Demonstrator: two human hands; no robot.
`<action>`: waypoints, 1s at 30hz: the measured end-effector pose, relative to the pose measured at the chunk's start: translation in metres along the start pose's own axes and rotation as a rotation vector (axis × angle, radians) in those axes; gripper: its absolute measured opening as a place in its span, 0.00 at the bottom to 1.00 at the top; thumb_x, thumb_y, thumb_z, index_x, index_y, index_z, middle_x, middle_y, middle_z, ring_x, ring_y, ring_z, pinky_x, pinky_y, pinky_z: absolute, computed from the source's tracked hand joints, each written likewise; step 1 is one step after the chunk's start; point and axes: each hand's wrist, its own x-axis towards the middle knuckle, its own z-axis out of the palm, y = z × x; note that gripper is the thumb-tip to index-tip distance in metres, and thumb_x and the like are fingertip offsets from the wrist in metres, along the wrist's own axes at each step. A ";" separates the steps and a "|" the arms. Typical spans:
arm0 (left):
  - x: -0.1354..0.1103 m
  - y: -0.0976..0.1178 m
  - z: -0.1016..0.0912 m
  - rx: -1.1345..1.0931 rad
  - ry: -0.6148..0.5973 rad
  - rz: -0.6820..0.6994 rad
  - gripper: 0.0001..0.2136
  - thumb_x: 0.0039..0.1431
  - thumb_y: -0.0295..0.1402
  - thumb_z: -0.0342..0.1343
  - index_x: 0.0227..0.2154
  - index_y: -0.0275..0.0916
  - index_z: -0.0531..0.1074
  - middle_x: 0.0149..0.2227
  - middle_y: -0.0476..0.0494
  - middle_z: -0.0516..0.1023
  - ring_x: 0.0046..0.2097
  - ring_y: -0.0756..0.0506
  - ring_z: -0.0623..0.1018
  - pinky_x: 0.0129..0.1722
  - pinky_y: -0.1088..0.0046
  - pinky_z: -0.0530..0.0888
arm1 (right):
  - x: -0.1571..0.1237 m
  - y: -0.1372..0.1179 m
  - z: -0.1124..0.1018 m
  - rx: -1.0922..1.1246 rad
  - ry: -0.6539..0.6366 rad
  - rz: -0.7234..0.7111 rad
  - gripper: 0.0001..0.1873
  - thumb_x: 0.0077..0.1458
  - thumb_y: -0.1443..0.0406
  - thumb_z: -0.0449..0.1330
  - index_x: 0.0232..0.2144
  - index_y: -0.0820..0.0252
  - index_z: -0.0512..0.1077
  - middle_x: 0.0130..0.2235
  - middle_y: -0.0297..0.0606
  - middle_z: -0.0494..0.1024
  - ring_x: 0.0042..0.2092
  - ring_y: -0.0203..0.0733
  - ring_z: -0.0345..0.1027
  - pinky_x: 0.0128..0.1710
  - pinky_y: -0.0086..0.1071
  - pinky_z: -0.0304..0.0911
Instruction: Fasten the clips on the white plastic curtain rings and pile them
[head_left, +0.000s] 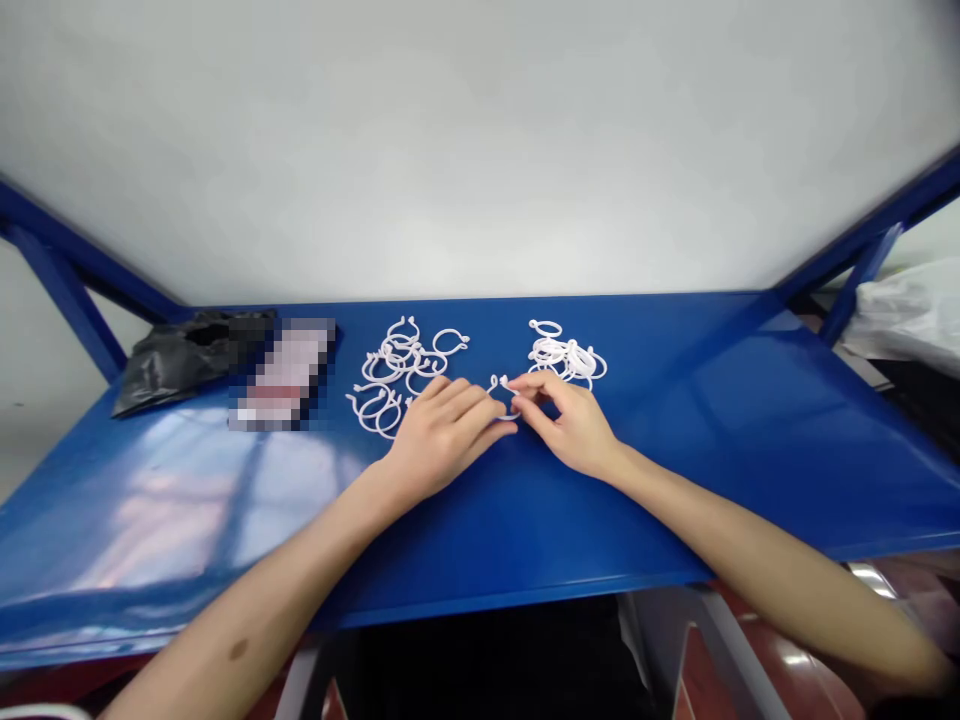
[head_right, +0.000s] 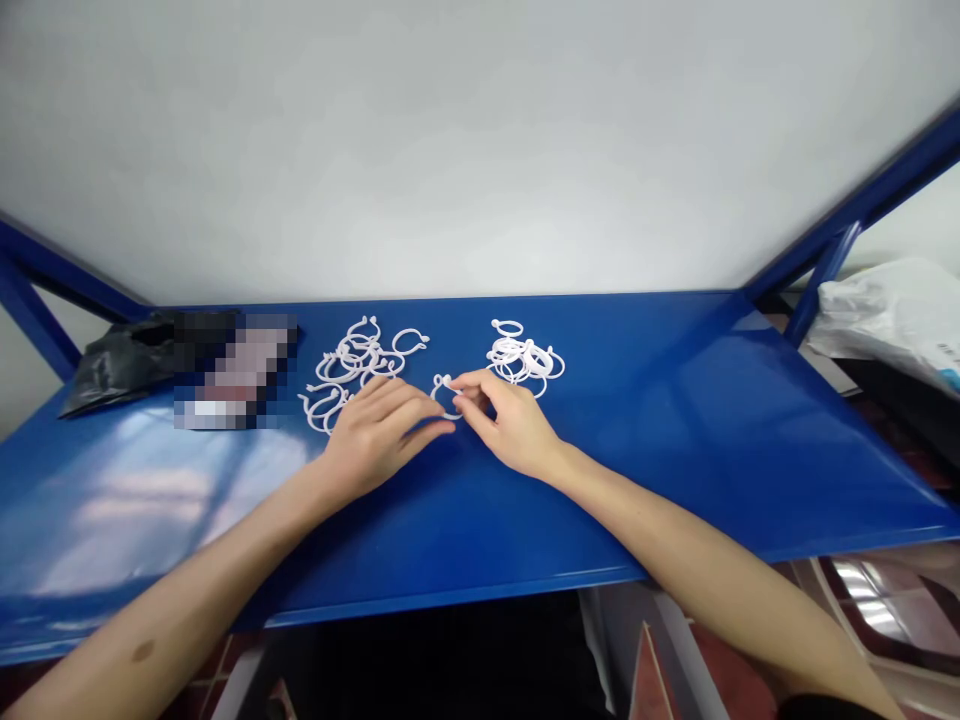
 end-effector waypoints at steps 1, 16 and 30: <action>-0.001 -0.001 0.000 0.018 0.017 -0.087 0.07 0.68 0.37 0.57 0.37 0.39 0.72 0.33 0.48 0.80 0.34 0.47 0.75 0.37 0.68 0.67 | 0.001 0.000 -0.001 0.005 0.010 0.005 0.08 0.67 0.64 0.56 0.47 0.55 0.70 0.36 0.33 0.80 0.36 0.37 0.77 0.38 0.32 0.71; -0.009 -0.006 0.009 -0.195 -0.097 -0.306 0.10 0.71 0.34 0.51 0.36 0.41 0.77 0.30 0.49 0.82 0.29 0.49 0.76 0.32 0.73 0.70 | -0.003 -0.001 0.000 -0.039 -0.079 -0.179 0.06 0.69 0.65 0.55 0.42 0.56 0.73 0.37 0.35 0.79 0.38 0.38 0.74 0.40 0.34 0.71; -0.012 -0.009 0.013 0.017 -0.186 -0.154 0.14 0.72 0.37 0.48 0.35 0.38 0.76 0.26 0.46 0.78 0.29 0.47 0.75 0.32 0.70 0.69 | -0.001 0.006 0.007 -0.232 -0.123 -0.231 0.09 0.70 0.65 0.51 0.44 0.58 0.72 0.39 0.40 0.80 0.40 0.41 0.73 0.40 0.37 0.72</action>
